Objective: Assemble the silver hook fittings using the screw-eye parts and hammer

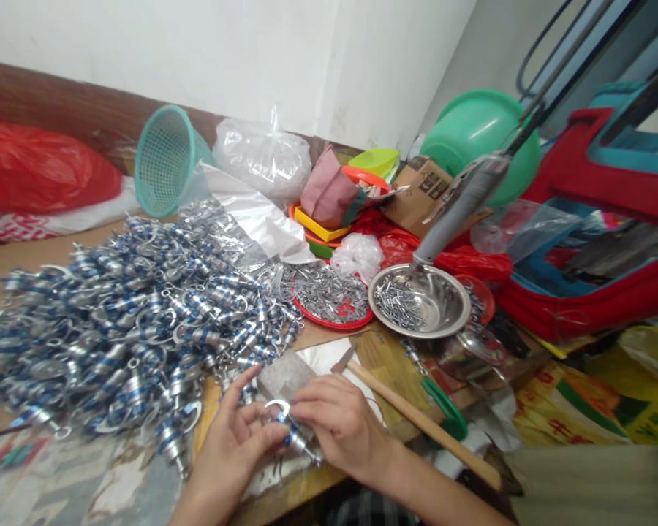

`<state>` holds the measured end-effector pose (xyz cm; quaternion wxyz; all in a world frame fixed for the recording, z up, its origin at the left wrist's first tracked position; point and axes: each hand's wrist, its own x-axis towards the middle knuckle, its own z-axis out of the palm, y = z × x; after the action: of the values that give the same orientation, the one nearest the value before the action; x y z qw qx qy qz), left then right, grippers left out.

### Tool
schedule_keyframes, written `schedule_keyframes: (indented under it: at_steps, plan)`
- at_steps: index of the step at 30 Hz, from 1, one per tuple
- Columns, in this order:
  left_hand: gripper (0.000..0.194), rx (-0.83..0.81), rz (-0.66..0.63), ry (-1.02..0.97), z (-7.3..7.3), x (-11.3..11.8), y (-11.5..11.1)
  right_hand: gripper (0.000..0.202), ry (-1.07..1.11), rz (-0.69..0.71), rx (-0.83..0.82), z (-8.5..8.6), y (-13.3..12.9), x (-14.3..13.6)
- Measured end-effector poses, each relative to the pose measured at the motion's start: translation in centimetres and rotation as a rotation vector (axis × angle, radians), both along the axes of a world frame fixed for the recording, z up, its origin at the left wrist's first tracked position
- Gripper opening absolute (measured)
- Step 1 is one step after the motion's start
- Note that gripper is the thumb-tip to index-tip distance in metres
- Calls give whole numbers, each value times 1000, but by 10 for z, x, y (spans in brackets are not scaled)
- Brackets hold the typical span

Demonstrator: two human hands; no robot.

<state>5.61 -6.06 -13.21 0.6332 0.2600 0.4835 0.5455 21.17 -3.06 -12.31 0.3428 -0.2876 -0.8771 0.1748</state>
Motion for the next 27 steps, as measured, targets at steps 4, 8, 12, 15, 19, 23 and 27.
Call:
schedule_keyframes:
  at_steps: [4, 8, 12, 15, 19, 23, 27]
  plan:
    - [86, -1, 11, -5, 0, 0, -1, 22, -54, 0, 0, 4, -1, -1]
    - [84, 5, 13, -6, 0, 0, -1, 16, -144, -15, -98, 14, 4, -2]
    - [85, 7, 8, 0, 0, 0, -1, 8, -138, -72, -409, 27, 16, -4]
    - [86, 12, -6, 5, -2, -1, -1, 8, -152, -20, -490, 27, 23, -6]
    - [86, 21, -13, 1, -5, -1, -1, 9, -90, -27, -354, 11, 21, -15]
    - [87, 32, -5, 6, -5, -1, -1, 11, -2, -114, -277, 2, 12, -21]
    - [87, 4, 18, 28, -1, 0, -1, 17, 155, -285, -223, 2, 11, 12]
